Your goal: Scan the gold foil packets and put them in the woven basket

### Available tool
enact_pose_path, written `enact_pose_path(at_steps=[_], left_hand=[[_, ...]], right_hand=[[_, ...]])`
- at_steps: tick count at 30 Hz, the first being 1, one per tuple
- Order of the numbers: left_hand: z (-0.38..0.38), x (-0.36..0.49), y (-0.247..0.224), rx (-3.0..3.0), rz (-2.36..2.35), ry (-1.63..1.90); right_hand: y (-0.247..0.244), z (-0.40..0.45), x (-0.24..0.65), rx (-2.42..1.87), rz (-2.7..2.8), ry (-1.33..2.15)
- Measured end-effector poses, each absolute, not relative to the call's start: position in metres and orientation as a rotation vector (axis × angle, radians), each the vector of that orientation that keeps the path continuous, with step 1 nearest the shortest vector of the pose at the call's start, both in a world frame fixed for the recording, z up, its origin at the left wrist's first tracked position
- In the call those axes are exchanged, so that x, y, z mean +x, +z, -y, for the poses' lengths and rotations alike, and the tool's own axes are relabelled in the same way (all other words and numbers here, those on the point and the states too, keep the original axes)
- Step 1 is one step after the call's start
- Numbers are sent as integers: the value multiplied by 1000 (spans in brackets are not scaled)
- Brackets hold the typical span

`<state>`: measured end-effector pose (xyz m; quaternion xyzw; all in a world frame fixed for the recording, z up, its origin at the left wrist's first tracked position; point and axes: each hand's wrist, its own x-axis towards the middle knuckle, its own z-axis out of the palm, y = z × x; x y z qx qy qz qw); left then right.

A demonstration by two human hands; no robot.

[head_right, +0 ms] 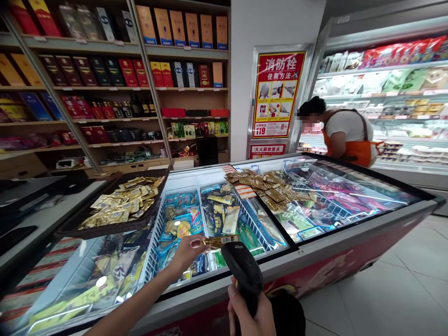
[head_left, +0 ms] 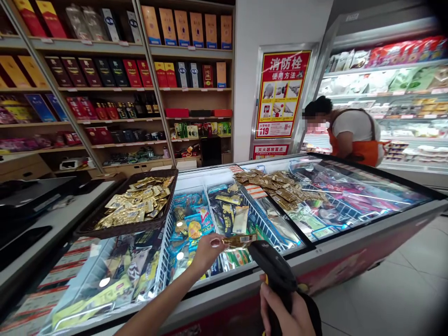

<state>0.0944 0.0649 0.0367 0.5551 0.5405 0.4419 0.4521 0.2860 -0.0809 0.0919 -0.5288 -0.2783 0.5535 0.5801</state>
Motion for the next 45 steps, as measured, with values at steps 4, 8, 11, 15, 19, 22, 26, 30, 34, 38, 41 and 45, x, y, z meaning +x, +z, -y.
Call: enact_pose_path(at_steps=[4,8,11,15,19,22,26,30,34,38,41,45], left_hand=[[-60,76,62,1245,-1311,1238],[-62,55,101,1212,-1306,1382],[-65,38,129,1246,-1319,1458],[-69,17,149,1260,-1328,1549],[-70,2,152,1222,-1328,1629],[-65,-4,154,1195,-1332,1637],[-55,-9,159,1212,-1339,1612],[-51,-13,162,1222,-1363,1636],[-49,-18,157,1116,-1357,1638],[-36,-26,137,873,-1348,1479],[-22,-36,121,781,-1360,1217],[-36,-68,132,834,-1433,1134]], right_hand=[[101,78,287,-1192,747,1274],[121,73,287,-1149,835,1251],[137,68,284,-1114,917,1265],[150,62,272,-1038,993,1313],[157,55,256,-958,1081,1365],[162,51,247,-922,1129,1397],[164,48,241,-925,1160,1402],[164,48,239,-932,1156,1395],[161,52,240,-943,1130,1421],[153,58,245,-986,1132,1417],[142,59,254,-1029,1129,1392],[130,53,268,-1109,1176,1398]])
